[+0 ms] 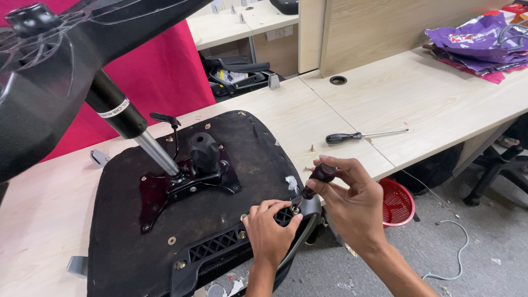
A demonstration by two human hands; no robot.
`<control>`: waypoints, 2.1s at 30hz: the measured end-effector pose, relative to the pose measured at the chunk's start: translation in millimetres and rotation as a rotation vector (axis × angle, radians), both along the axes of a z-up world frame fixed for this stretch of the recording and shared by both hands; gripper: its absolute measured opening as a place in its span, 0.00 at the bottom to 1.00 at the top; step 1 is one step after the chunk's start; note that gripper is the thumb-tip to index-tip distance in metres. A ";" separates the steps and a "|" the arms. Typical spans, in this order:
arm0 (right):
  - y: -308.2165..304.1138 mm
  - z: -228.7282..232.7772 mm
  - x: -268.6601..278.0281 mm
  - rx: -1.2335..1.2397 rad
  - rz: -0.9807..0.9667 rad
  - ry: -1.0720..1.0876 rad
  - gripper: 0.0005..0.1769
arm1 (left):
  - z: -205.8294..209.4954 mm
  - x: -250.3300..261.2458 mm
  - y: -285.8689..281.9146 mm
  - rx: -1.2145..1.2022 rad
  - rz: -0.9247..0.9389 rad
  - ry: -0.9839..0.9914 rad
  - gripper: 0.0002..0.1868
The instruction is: The person uses a screwdriver to tighten screws on the underside of an overturned office chair, securing the central gas lift and base plate to the chair frame.
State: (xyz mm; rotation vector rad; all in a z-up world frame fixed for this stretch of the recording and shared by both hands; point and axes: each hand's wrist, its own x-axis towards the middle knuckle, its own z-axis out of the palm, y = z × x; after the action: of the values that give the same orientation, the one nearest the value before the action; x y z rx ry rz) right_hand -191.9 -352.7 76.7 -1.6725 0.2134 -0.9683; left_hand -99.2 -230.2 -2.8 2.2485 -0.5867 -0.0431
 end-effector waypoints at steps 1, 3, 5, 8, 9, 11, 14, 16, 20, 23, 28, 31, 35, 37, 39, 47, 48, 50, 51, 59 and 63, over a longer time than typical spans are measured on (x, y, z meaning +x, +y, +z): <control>0.4 -0.1 0.1 -0.006 0.005 0.000 0.22 | -0.1 -0.4 -0.3 0.000 -0.001 -0.003 0.20; -0.3 0.4 -0.3 0.006 -0.004 0.028 0.22 | -0.1 -0.5 0.0 0.000 0.000 -0.009 0.19; -0.6 0.9 -0.8 0.014 -0.004 0.022 0.21 | 0.0 -0.6 0.8 -0.005 0.001 -0.005 0.20; -1.4 -1.0 -3.6 0.005 -0.007 -0.029 0.21 | -2.4 -0.3 0.1 -0.009 0.000 -0.006 0.20; -1.1 -1.7 -4.6 -0.009 -0.013 -0.047 0.21 | -3.2 0.2 0.1 -0.010 0.001 -0.008 0.21; -1.3 -3.9 -6.8 -0.024 -0.015 -0.062 0.22 | -6.4 2.0 0.7 -0.020 -0.004 -0.035 0.21; -3.4 -5.2 -7.9 -0.034 -0.007 -0.064 0.22 | -11.2 2.9 0.5 -0.039 -0.009 -0.059 0.22; -3.5 -5.1 -8.6 -0.043 -0.006 -0.069 0.21 | -13.5 3.1 1.5 -0.050 -0.010 -0.080 0.23; -3.3 -5.7 -8.5 -0.017 0.003 -0.057 0.21 | -15.8 3.7 1.6 -0.056 -0.013 -0.093 0.23; -3.0 -6.0 -8.5 -0.012 0.020 -0.041 0.21 | -14.4 3.3 1.1 -0.048 -0.007 -0.070 0.22; -4.9 0.0 -5.5 0.012 0.084 0.028 0.21 | -10.2 0.2 -0.7 -0.023 0.008 -0.048 0.19; -2.2 9.9 1.7 -0.002 0.090 0.092 0.19 | -8.7 0.1 -0.8 -0.014 0.013 -0.064 0.18; 3.6 25.0 11.0 -0.158 -0.031 0.183 0.19 | -10.2 0.5 -6.0 0.002 0.024 -0.085 0.14; 7.1 31.9 15.9 -0.188 -0.141 0.249 0.19 | -13.0 2.0 -6.2 0.001 0.020 -0.109 0.12; 10.9 36.4 22.0 -0.132 -0.130 0.234 0.19 | -16.2 3.6 -6.0 -0.013 0.003 -0.142 0.11; 6.7 30.5 26.9 -0.119 -0.021 0.297 0.18 | -16.1 7.4 -6.8 -0.015 0.010 -0.113 0.10; 0.8 30.5 27.3 -0.085 -0.037 0.330 0.18 | -14.8 7.1 -6.7 -0.008 0.015 -0.095 0.09; -12.9 30.5 23.6 -0.026 -0.031 0.347 0.18 | -12.0 6.6 -6.3 -0.018 0.015 -0.092 0.08; -19.6 30.9 21.9 -0.004 0.000 0.332 0.18 | -10.6 6.9 -6.7 -0.025 0.013 -0.090 0.08; -28.9 33.9 23.3 -0.045 0.196 0.355 0.17 | -8.7 10.8 -5.2 0.002 -0.028 -0.073 0.10; -17.2 40.2 27.4 -0.047 0.175 0.357 0.16 | -8.3 11.1 -5.1 0.026 -0.037 -0.030 0.10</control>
State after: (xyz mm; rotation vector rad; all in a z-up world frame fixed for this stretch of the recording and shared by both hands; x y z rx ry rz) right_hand -164.5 -369.9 116.9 -1.8664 0.2766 -0.5442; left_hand -88.1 -235.3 -11.1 2.2669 -0.6478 -0.0360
